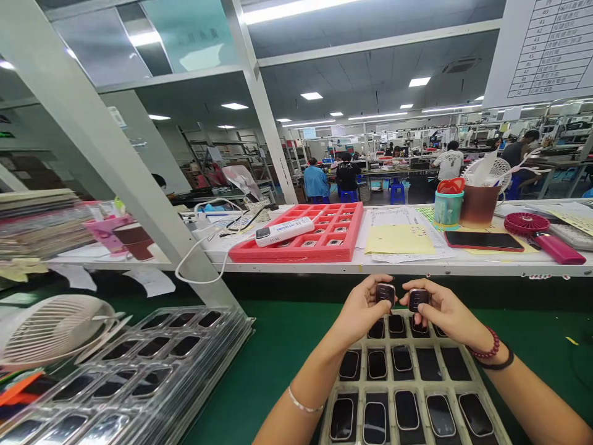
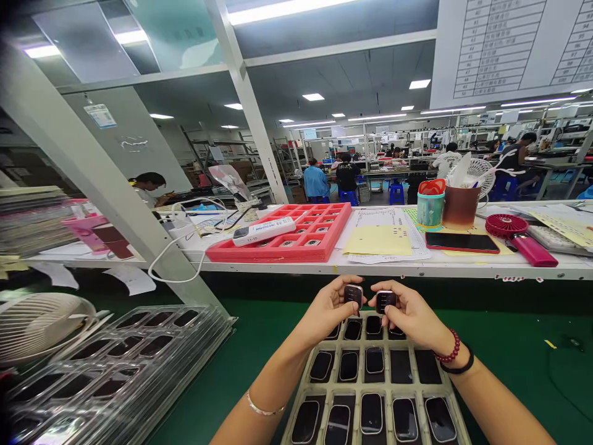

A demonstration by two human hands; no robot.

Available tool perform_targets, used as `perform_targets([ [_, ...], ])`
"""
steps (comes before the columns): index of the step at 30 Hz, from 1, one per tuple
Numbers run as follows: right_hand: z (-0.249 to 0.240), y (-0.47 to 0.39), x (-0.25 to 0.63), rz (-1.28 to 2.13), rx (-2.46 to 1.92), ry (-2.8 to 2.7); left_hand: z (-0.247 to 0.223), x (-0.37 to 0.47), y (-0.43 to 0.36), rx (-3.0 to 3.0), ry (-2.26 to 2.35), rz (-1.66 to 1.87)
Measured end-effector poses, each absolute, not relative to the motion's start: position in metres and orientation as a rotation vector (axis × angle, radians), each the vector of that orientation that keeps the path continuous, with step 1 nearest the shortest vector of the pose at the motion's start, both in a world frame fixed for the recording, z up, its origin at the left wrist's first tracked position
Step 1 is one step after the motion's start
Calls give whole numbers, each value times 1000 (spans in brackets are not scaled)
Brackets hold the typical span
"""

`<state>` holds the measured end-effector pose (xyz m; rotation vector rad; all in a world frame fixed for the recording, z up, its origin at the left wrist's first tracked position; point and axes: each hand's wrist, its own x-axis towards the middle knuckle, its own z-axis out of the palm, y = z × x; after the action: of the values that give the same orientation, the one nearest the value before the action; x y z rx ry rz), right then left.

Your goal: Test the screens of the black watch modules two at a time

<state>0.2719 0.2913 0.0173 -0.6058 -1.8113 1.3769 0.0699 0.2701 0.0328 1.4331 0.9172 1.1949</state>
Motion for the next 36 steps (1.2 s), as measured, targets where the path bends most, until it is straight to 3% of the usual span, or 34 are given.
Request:
perform_targets([
  [6, 19, 293, 274, 1423, -542, -1721, 34, 62, 274, 1318, 835, 1194],
  [15, 22, 299, 280, 1775, -439, -1420, 35, 57, 274, 1189, 646, 1084],
  [36, 8, 305, 277, 1669, -520, -1566, 23, 53, 280, 1294, 623, 1083],
])
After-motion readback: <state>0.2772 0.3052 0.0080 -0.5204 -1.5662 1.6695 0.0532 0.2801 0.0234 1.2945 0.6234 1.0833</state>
